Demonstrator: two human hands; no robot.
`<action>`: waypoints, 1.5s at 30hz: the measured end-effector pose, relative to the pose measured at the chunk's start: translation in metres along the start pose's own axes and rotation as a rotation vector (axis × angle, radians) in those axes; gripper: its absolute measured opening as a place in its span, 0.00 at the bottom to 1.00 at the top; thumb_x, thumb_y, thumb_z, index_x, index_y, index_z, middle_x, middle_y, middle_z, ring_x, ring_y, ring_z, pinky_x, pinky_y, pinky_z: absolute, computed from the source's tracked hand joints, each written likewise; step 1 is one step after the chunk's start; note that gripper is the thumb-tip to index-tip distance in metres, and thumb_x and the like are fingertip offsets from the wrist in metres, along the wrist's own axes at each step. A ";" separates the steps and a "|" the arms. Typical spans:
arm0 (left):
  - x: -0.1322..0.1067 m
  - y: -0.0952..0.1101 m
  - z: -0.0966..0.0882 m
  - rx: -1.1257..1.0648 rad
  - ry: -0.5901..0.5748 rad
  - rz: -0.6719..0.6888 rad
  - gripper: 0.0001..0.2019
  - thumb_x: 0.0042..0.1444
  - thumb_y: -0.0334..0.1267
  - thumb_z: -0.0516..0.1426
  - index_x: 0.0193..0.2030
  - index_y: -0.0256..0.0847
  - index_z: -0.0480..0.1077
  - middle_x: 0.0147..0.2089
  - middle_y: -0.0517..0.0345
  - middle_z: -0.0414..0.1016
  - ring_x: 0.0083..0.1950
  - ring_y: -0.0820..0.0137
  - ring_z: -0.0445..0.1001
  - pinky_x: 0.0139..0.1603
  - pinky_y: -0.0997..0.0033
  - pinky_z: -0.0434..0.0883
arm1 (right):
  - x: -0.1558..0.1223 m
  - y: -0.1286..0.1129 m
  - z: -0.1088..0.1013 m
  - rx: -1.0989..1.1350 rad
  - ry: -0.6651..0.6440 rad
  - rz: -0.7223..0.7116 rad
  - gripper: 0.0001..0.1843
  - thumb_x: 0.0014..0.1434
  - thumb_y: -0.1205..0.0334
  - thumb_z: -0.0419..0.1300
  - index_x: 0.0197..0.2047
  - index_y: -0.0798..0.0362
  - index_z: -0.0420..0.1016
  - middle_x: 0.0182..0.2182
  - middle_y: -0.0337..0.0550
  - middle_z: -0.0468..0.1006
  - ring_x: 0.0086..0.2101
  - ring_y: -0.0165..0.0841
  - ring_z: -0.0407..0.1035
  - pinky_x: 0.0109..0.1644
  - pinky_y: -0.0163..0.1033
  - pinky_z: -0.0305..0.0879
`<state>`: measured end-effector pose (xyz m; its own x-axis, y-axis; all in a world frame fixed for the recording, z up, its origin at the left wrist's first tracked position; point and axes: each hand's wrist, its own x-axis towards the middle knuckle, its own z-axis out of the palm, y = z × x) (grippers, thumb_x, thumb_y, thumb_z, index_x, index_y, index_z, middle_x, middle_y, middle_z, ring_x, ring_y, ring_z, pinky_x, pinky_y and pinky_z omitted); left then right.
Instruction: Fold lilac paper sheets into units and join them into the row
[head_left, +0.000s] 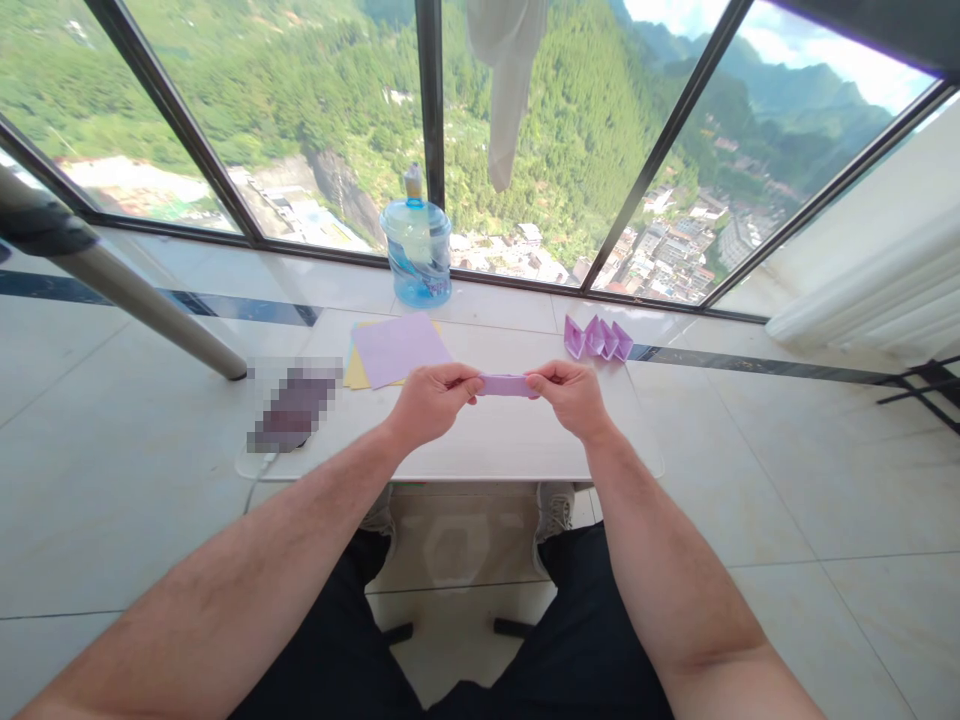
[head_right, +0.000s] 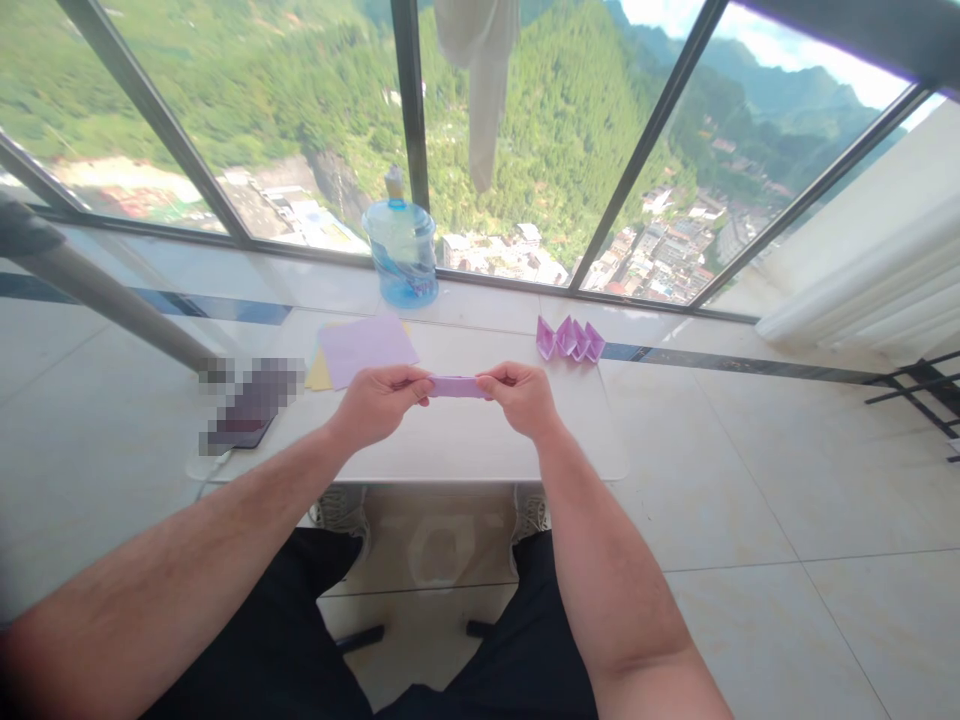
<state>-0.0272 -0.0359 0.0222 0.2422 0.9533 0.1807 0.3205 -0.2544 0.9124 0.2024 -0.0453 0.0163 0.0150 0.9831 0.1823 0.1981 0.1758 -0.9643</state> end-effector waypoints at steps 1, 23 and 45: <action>0.001 -0.001 0.000 -0.007 0.004 -0.001 0.12 0.55 0.46 0.61 0.35 0.41 0.81 0.26 0.58 0.79 0.28 0.70 0.71 0.32 0.70 0.66 | 0.000 -0.001 0.001 -0.006 0.003 -0.010 0.14 0.50 0.49 0.71 0.30 0.52 0.83 0.23 0.40 0.80 0.26 0.31 0.70 0.31 0.37 0.66; 0.002 0.000 0.008 -0.316 0.085 -0.132 0.18 0.45 0.50 0.70 0.37 0.38 0.83 0.30 0.53 0.81 0.32 0.67 0.75 0.34 0.68 0.71 | -0.007 -0.006 0.014 -0.114 0.085 -0.067 0.11 0.53 0.52 0.68 0.31 0.51 0.83 0.25 0.39 0.80 0.27 0.32 0.69 0.32 0.38 0.64; 0.008 -0.002 0.007 -0.022 -0.033 -0.039 0.12 0.49 0.47 0.65 0.34 0.41 0.82 0.30 0.57 0.81 0.32 0.68 0.73 0.34 0.70 0.66 | -0.008 -0.006 0.016 -0.168 -0.017 -0.079 0.10 0.55 0.55 0.66 0.29 0.52 0.79 0.22 0.38 0.76 0.25 0.30 0.65 0.30 0.36 0.61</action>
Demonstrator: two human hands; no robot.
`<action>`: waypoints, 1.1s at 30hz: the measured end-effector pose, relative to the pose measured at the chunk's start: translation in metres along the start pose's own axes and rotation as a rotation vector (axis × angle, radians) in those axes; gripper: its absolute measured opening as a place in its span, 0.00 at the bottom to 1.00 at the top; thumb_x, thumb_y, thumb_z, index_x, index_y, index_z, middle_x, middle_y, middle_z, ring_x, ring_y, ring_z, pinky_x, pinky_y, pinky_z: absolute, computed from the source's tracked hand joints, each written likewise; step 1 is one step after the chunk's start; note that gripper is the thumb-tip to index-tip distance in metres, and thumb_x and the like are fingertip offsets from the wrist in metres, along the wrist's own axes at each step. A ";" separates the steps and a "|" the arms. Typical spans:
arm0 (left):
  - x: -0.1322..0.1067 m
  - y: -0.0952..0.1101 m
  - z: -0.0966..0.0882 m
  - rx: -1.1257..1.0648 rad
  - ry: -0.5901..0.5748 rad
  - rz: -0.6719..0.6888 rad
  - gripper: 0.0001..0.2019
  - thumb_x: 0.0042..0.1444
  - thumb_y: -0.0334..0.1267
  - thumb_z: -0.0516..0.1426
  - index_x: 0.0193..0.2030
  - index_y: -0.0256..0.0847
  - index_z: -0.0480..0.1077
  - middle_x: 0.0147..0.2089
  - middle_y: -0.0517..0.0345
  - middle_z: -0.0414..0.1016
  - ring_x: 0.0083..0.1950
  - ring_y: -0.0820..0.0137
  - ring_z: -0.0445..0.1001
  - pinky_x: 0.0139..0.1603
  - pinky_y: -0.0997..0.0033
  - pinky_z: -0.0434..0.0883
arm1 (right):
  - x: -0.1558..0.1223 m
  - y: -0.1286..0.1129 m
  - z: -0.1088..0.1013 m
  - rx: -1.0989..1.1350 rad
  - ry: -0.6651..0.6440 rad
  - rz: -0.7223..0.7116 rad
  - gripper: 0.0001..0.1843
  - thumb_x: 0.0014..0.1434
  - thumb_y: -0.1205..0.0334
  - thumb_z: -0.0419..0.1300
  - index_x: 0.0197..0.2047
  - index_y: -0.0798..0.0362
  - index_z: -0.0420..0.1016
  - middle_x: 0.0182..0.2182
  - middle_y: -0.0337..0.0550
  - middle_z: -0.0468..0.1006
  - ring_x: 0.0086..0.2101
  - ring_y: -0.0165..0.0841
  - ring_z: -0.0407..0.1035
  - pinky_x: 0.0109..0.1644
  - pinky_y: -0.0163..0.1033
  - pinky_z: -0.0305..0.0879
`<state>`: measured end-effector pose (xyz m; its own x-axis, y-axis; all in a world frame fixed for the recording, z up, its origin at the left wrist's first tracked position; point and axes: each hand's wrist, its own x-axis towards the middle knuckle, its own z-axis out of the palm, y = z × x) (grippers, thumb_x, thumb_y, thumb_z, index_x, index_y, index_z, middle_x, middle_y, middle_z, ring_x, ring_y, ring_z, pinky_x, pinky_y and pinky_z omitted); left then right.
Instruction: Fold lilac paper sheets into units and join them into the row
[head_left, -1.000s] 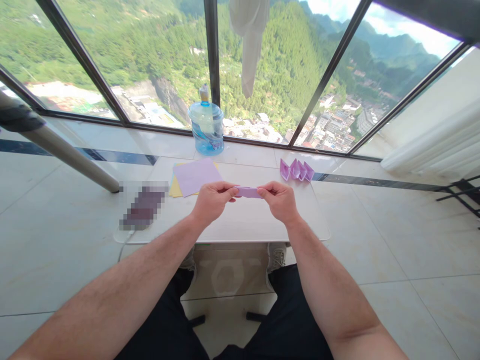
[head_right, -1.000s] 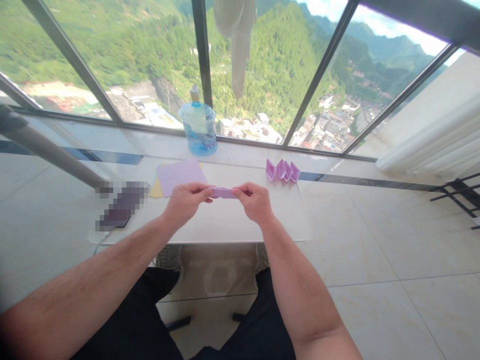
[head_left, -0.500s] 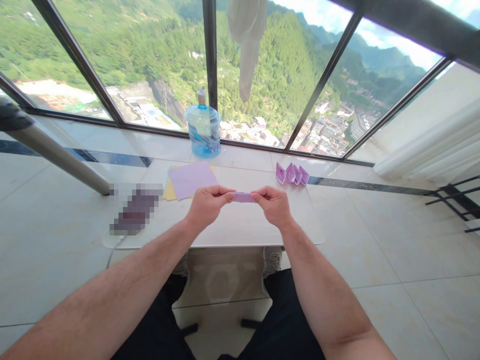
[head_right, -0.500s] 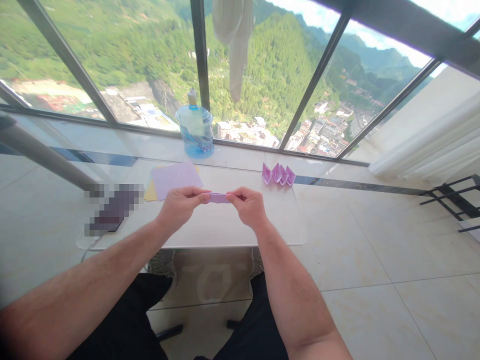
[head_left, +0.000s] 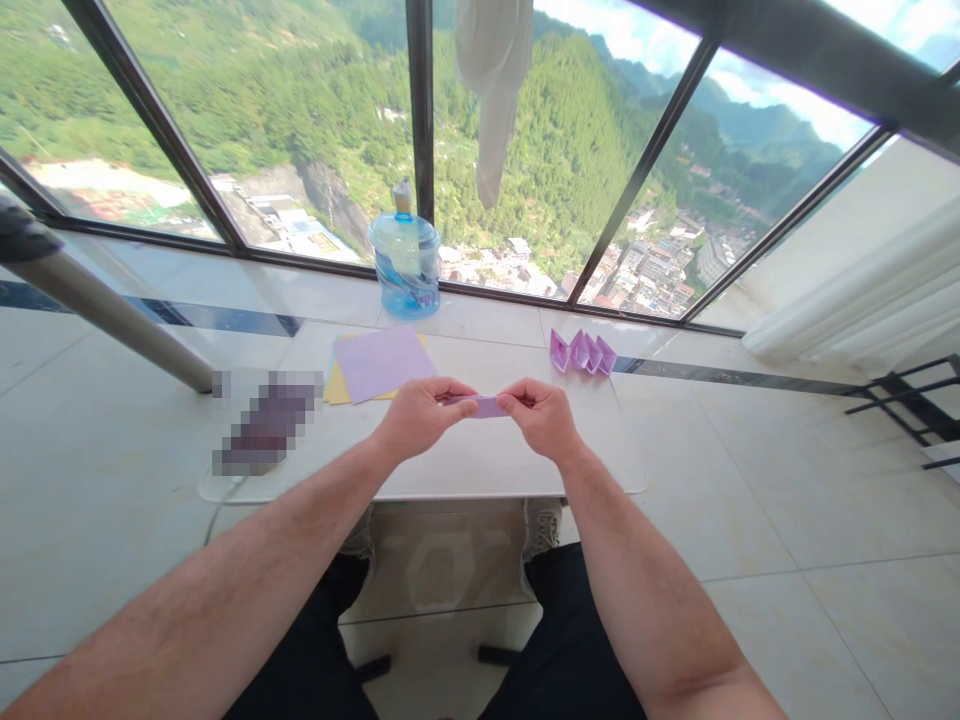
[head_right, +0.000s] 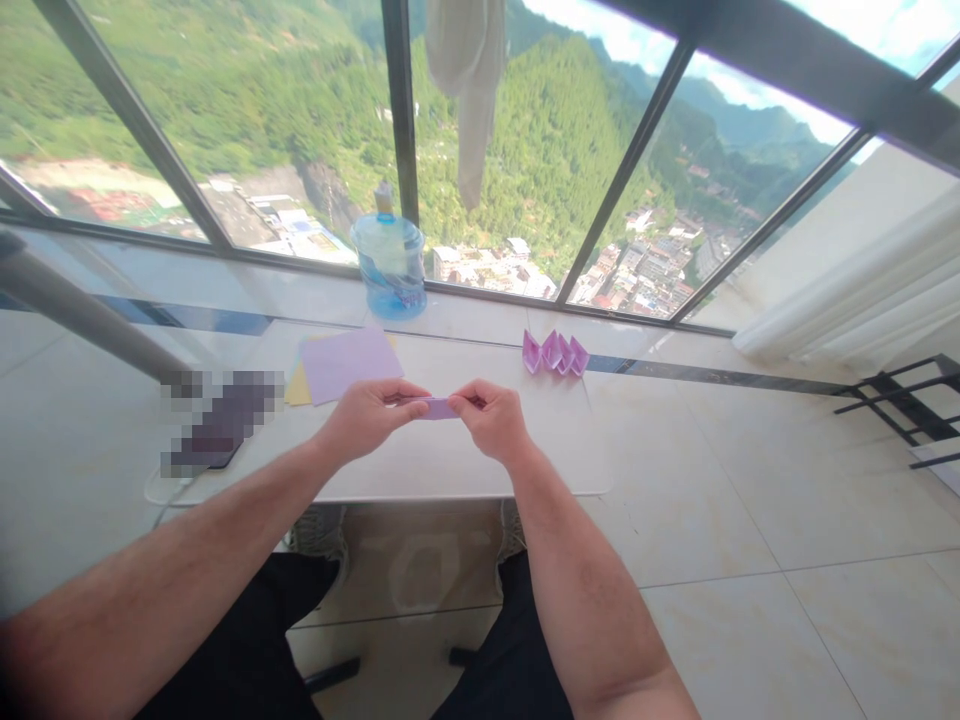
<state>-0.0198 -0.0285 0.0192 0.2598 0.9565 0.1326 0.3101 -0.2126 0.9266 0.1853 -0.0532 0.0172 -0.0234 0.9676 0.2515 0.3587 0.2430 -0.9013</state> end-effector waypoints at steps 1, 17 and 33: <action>0.000 0.000 0.000 0.030 -0.010 -0.003 0.12 0.49 0.47 0.64 0.34 0.42 0.82 0.29 0.58 0.80 0.31 0.68 0.72 0.33 0.70 0.65 | 0.000 0.001 0.001 -0.008 -0.009 -0.005 0.09 0.55 0.55 0.65 0.29 0.52 0.79 0.22 0.38 0.76 0.25 0.30 0.65 0.30 0.36 0.61; -0.002 -0.005 0.012 0.078 -0.057 0.029 0.11 0.53 0.46 0.62 0.32 0.40 0.79 0.30 0.58 0.81 0.33 0.68 0.75 0.35 0.71 0.68 | -0.001 0.000 0.010 -0.169 -0.064 -0.033 0.07 0.56 0.59 0.66 0.30 0.53 0.83 0.24 0.38 0.80 0.25 0.28 0.67 0.31 0.34 0.60; 0.003 -0.011 0.011 0.205 -0.094 0.072 0.12 0.56 0.45 0.60 0.33 0.39 0.79 0.29 0.59 0.80 0.31 0.70 0.73 0.34 0.72 0.66 | 0.001 0.007 0.019 -0.214 -0.035 -0.024 0.07 0.57 0.60 0.65 0.29 0.52 0.82 0.24 0.37 0.80 0.25 0.28 0.67 0.32 0.34 0.59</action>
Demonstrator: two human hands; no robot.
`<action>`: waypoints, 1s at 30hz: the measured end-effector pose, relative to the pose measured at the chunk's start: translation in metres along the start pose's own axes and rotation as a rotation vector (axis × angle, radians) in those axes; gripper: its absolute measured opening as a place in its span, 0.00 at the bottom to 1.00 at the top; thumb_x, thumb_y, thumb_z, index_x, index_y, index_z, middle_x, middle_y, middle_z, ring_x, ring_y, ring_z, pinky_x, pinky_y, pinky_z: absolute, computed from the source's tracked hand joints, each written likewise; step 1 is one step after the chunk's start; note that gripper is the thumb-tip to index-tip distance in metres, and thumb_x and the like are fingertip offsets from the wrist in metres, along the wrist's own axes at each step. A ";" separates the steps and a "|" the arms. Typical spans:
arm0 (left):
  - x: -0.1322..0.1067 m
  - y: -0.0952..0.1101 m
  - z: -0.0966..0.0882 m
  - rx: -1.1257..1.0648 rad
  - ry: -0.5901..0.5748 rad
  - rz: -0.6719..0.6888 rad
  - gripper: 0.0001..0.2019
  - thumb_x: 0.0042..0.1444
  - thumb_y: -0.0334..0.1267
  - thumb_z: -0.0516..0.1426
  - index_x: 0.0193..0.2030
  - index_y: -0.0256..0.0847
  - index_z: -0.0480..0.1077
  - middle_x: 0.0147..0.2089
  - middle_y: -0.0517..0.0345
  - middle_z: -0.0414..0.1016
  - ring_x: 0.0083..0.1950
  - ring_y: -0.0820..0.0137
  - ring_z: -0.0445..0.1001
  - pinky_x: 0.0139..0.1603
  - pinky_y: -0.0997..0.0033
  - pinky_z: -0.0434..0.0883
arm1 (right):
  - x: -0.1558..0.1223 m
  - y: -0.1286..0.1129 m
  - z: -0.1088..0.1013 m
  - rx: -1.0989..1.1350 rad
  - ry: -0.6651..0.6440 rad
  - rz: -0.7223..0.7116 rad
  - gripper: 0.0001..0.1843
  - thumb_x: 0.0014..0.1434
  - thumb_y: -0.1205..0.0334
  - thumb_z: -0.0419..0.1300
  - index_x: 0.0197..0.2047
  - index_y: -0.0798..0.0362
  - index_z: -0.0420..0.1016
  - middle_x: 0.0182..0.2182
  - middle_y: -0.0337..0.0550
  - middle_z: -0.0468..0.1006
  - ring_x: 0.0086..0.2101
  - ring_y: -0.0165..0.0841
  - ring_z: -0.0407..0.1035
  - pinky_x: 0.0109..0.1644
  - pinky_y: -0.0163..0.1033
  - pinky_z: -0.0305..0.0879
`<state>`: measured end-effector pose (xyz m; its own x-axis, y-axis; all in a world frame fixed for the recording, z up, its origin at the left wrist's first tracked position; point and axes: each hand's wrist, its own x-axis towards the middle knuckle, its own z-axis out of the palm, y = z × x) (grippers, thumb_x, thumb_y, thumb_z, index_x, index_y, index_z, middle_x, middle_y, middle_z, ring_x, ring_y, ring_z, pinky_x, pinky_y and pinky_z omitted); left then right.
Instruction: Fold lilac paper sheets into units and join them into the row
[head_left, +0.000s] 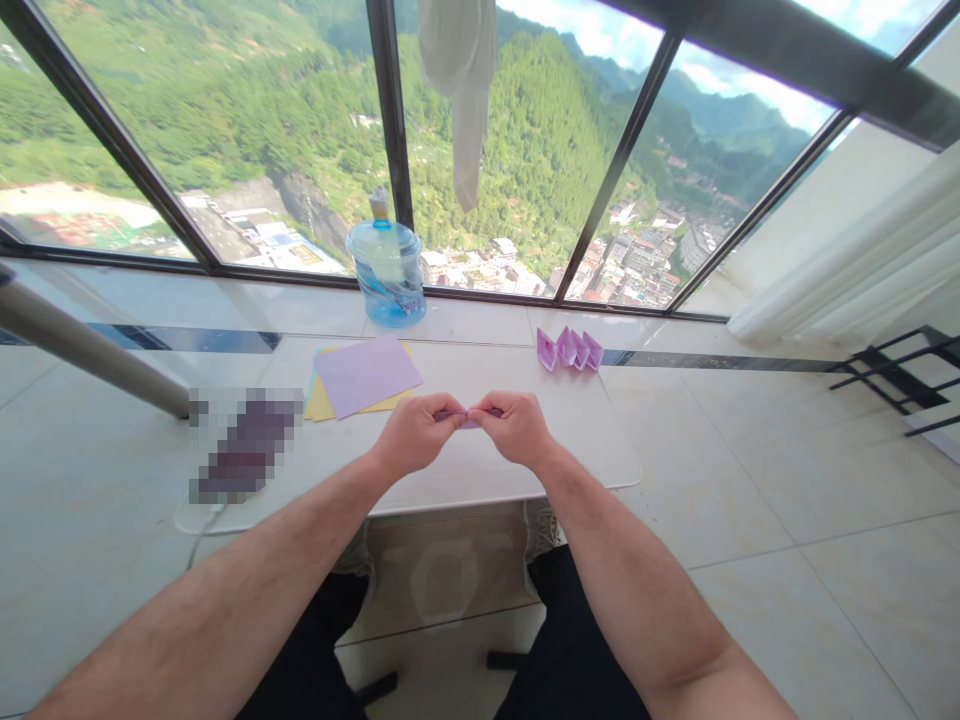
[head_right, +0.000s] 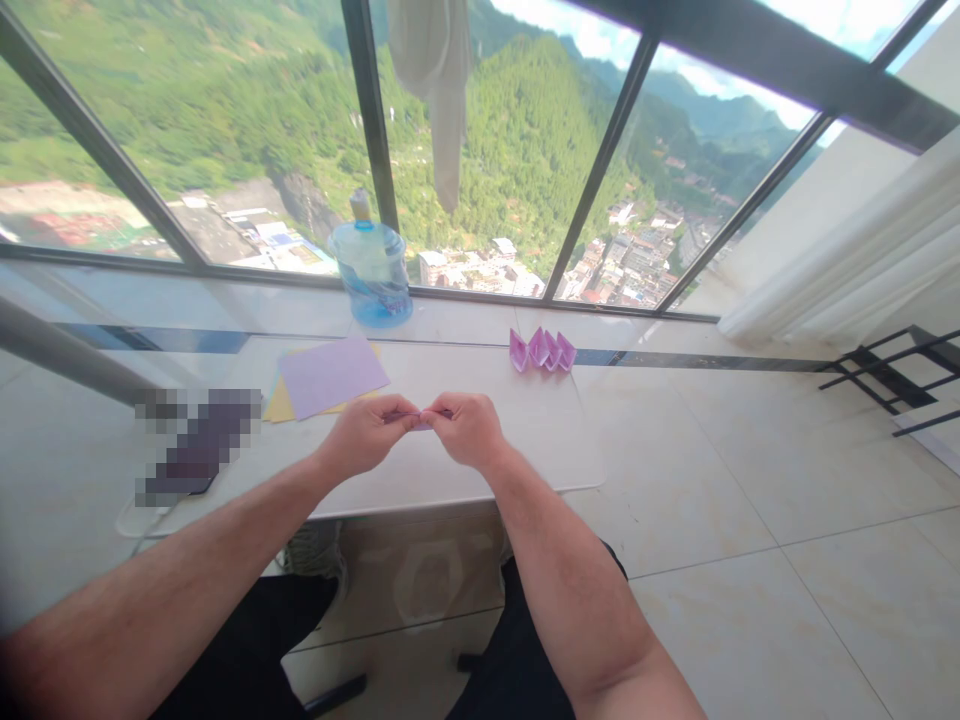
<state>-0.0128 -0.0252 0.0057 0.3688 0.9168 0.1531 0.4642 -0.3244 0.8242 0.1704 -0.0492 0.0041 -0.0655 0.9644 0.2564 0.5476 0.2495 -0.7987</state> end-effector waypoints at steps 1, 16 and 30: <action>0.000 -0.001 0.000 0.003 0.005 -0.010 0.11 0.56 0.45 0.60 0.32 0.39 0.79 0.28 0.59 0.80 0.31 0.70 0.73 0.33 0.72 0.65 | 0.000 0.000 0.000 0.026 -0.005 0.020 0.07 0.56 0.60 0.65 0.30 0.52 0.83 0.24 0.37 0.80 0.25 0.28 0.67 0.32 0.34 0.59; 0.008 -0.005 -0.002 -0.155 0.058 -0.134 0.10 0.49 0.44 0.63 0.31 0.38 0.79 0.26 0.58 0.78 0.28 0.69 0.71 0.31 0.70 0.64 | 0.005 0.006 -0.008 0.128 0.034 0.078 0.08 0.53 0.59 0.65 0.28 0.55 0.81 0.22 0.37 0.77 0.24 0.28 0.64 0.30 0.34 0.58; 0.009 0.015 -0.002 -0.106 0.067 -0.057 0.09 0.51 0.43 0.61 0.29 0.39 0.79 0.28 0.58 0.80 0.32 0.69 0.73 0.34 0.71 0.67 | 0.001 0.001 -0.007 0.137 0.023 0.039 0.09 0.54 0.58 0.66 0.29 0.54 0.81 0.23 0.38 0.78 0.26 0.29 0.66 0.32 0.34 0.61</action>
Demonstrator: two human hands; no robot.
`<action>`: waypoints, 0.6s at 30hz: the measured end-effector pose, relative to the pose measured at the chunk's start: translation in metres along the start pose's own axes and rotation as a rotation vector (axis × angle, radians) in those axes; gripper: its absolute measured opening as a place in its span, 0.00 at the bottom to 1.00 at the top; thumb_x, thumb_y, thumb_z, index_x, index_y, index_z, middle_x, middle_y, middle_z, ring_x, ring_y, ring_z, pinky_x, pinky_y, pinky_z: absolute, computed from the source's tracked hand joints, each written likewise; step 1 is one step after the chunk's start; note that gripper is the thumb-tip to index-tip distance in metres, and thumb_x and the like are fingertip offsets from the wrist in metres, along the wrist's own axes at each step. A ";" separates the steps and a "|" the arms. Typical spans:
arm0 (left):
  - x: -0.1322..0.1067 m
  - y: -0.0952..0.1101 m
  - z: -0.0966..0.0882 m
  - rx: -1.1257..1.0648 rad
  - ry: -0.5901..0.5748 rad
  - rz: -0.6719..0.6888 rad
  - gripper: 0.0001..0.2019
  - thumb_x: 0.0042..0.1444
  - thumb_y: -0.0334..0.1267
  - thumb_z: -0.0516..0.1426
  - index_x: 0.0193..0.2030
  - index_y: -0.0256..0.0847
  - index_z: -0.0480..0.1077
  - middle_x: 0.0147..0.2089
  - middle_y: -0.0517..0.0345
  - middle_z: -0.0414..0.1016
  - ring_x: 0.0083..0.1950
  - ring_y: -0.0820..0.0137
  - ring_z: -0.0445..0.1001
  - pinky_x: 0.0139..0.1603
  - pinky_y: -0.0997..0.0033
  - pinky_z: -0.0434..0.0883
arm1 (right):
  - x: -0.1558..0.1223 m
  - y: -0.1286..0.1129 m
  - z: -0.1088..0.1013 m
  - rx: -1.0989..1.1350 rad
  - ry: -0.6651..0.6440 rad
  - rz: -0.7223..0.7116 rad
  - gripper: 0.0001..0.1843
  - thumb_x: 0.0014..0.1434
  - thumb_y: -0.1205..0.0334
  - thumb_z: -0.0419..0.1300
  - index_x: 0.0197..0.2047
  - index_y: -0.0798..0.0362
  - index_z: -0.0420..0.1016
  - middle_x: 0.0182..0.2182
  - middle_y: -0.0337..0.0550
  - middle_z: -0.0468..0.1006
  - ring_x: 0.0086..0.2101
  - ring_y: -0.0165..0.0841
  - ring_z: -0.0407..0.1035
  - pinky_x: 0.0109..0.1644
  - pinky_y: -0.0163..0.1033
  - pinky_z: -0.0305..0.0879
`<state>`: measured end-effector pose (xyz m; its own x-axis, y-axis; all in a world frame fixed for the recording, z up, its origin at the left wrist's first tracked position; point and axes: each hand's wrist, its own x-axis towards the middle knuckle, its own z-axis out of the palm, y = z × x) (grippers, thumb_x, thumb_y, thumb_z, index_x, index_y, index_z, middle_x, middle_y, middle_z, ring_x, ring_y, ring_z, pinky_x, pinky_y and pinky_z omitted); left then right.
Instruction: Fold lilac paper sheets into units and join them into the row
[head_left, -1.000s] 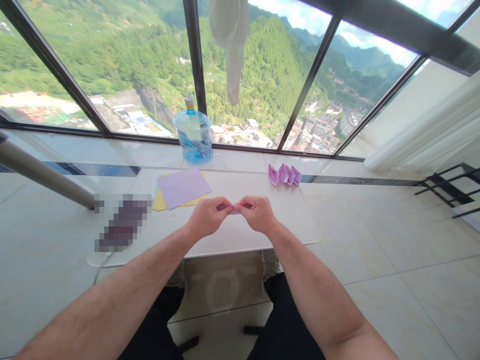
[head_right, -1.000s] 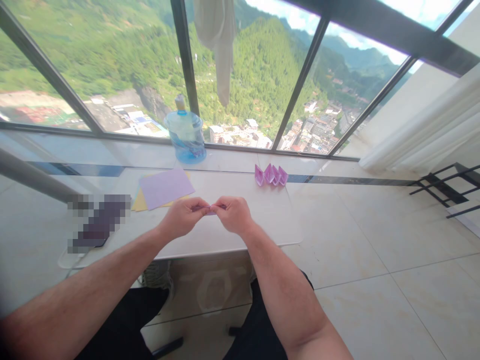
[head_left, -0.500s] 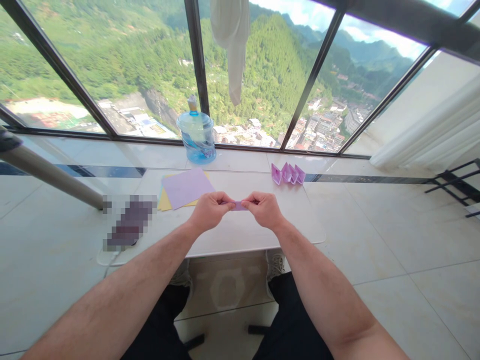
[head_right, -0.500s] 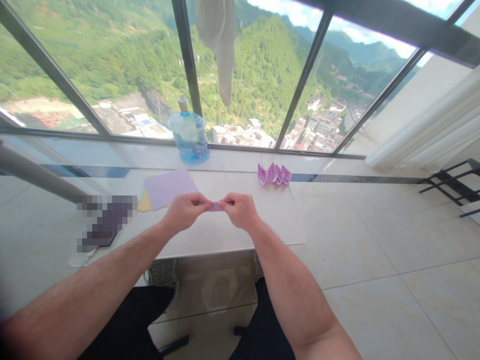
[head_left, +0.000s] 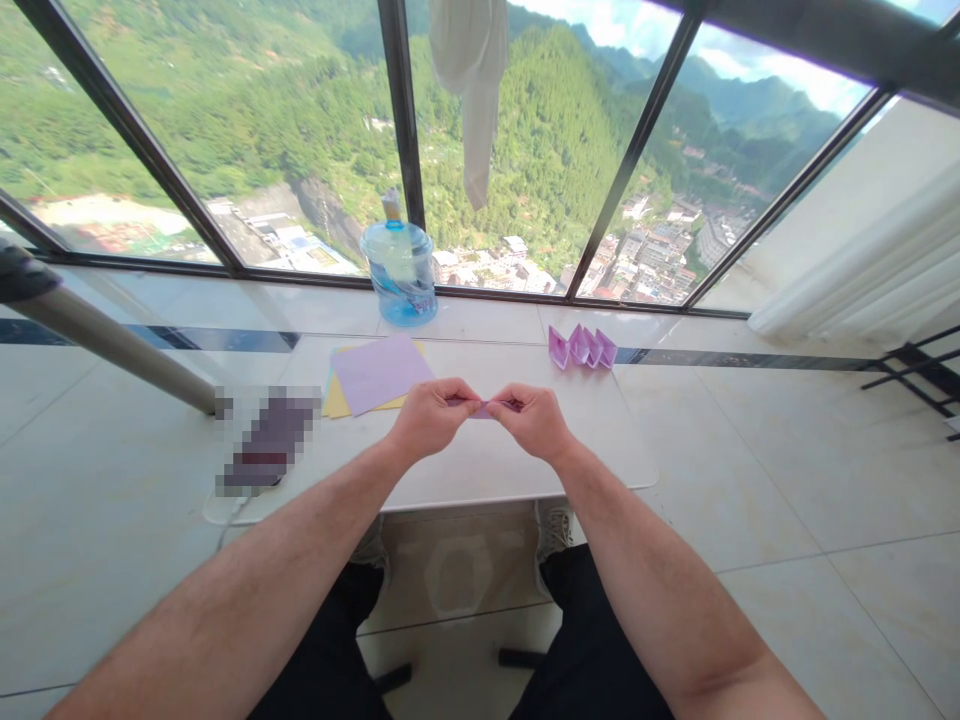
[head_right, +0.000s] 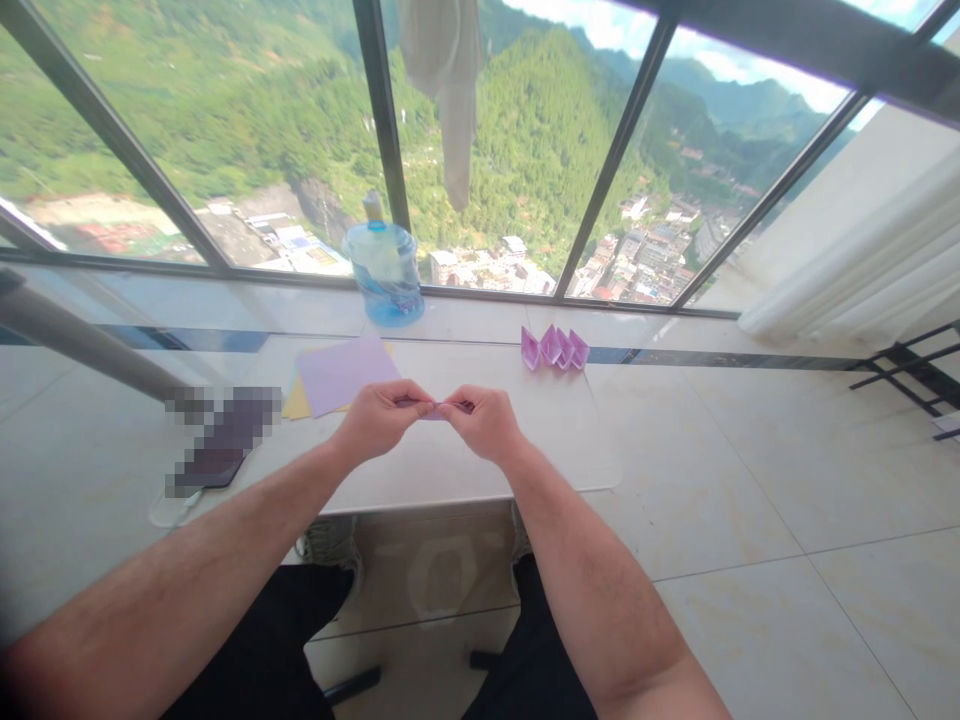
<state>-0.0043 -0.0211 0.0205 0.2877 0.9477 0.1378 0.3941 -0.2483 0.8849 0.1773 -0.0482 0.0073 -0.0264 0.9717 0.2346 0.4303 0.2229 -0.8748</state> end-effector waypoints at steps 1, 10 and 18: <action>0.001 0.001 0.000 0.007 -0.001 -0.006 0.09 0.51 0.42 0.61 0.29 0.39 0.79 0.27 0.58 0.80 0.31 0.69 0.72 0.33 0.72 0.66 | 0.000 0.000 -0.002 0.003 -0.002 0.019 0.09 0.53 0.57 0.65 0.28 0.54 0.81 0.22 0.38 0.77 0.25 0.28 0.66 0.31 0.34 0.60; 0.003 0.003 -0.009 0.004 -0.059 -0.031 0.11 0.48 0.45 0.63 0.28 0.38 0.79 0.21 0.61 0.73 0.24 0.74 0.64 0.26 0.73 0.59 | -0.002 -0.004 -0.014 0.050 -0.035 0.098 0.11 0.52 0.56 0.64 0.27 0.55 0.80 0.21 0.38 0.76 0.23 0.27 0.62 0.27 0.33 0.56; -0.003 0.020 -0.014 -0.032 -0.135 -0.113 0.13 0.46 0.45 0.63 0.30 0.35 0.78 0.25 0.58 0.76 0.24 0.74 0.64 0.25 0.73 0.58 | -0.004 -0.019 -0.021 -0.033 -0.038 0.132 0.12 0.53 0.56 0.61 0.25 0.56 0.78 0.18 0.39 0.75 0.20 0.26 0.61 0.24 0.33 0.53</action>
<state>-0.0099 -0.0256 0.0438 0.3590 0.9331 -0.0223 0.4035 -0.1336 0.9052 0.1881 -0.0579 0.0324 -0.0013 0.9949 0.1012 0.4618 0.0904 -0.8824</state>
